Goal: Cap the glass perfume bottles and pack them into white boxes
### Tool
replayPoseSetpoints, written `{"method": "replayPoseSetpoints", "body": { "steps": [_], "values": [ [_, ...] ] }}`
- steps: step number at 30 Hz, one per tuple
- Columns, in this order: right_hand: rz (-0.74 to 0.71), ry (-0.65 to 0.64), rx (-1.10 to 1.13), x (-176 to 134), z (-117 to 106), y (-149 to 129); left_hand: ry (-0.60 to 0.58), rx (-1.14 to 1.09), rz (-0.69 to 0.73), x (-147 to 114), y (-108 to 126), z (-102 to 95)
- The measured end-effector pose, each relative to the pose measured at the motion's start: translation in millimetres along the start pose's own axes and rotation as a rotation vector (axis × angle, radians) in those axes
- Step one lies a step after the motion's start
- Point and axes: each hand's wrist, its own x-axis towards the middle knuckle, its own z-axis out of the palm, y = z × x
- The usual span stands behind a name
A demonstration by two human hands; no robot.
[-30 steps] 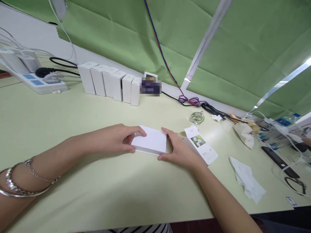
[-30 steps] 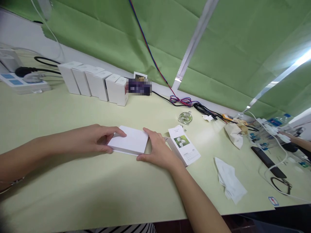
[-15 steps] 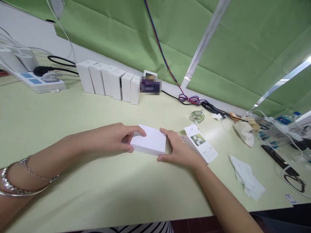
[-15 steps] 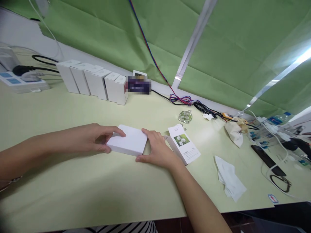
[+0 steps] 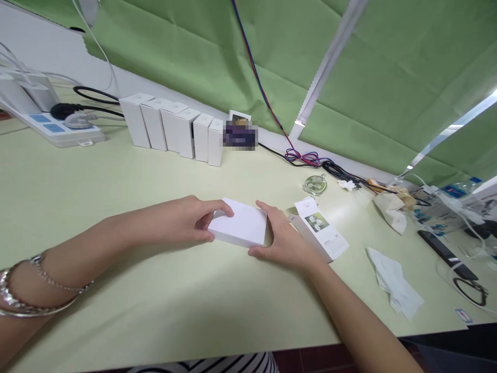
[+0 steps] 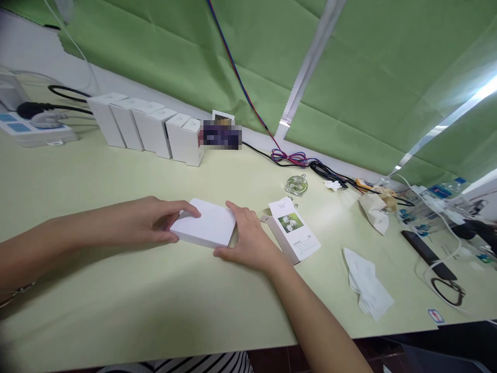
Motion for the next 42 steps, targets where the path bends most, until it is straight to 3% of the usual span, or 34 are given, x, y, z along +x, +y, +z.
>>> {"method": "replayPoseSetpoints", "body": {
  "steps": [10, 13, 17, 19, 20, 22, 28, 30, 37, 40, 42],
  "values": [
    [0.006, 0.037, 0.033, 2, 0, 1, 0.023, -0.021, -0.061, -2, 5, 1.1],
    [0.062, 0.110, 0.096, 0, -3, -1, 0.268, -0.148, -0.019, -4, 9, -5.0],
    [0.123, 0.228, 0.343, 1, -6, 1, 0.793, -0.484, 0.051, -4, 14, -10.1],
    [0.065, 0.244, 0.546, 5, -4, 3, 0.950, -0.634, 0.062, -2, 15, -6.6],
    [0.021, 0.247, 0.640, 7, -1, 4, 0.969, -0.708, 0.058, 0, 14, -3.1],
    [-0.059, 0.246, 0.785, 11, 5, 4, 0.879, -0.831, 0.041, 5, 15, 6.6],
    [-0.156, 0.181, 0.909, 13, 23, -8, 0.275, -1.014, 0.114, 10, 34, 36.3],
    [-0.171, 0.148, 0.905, 11, 25, -13, 0.165, -1.053, 0.115, 8, 42, 40.2],
    [-0.190, 0.057, 0.894, 11, 32, -16, 0.130, -1.075, 0.079, 5, 46, 42.0],
    [-0.176, 0.069, 0.753, 9, 28, -15, 0.134, -1.086, 0.051, 4, 48, 42.9],
    [-0.180, 0.115, 0.565, 4, 14, -12, 0.203, -1.038, 0.032, 3, 47, 42.1]
  ]
}}
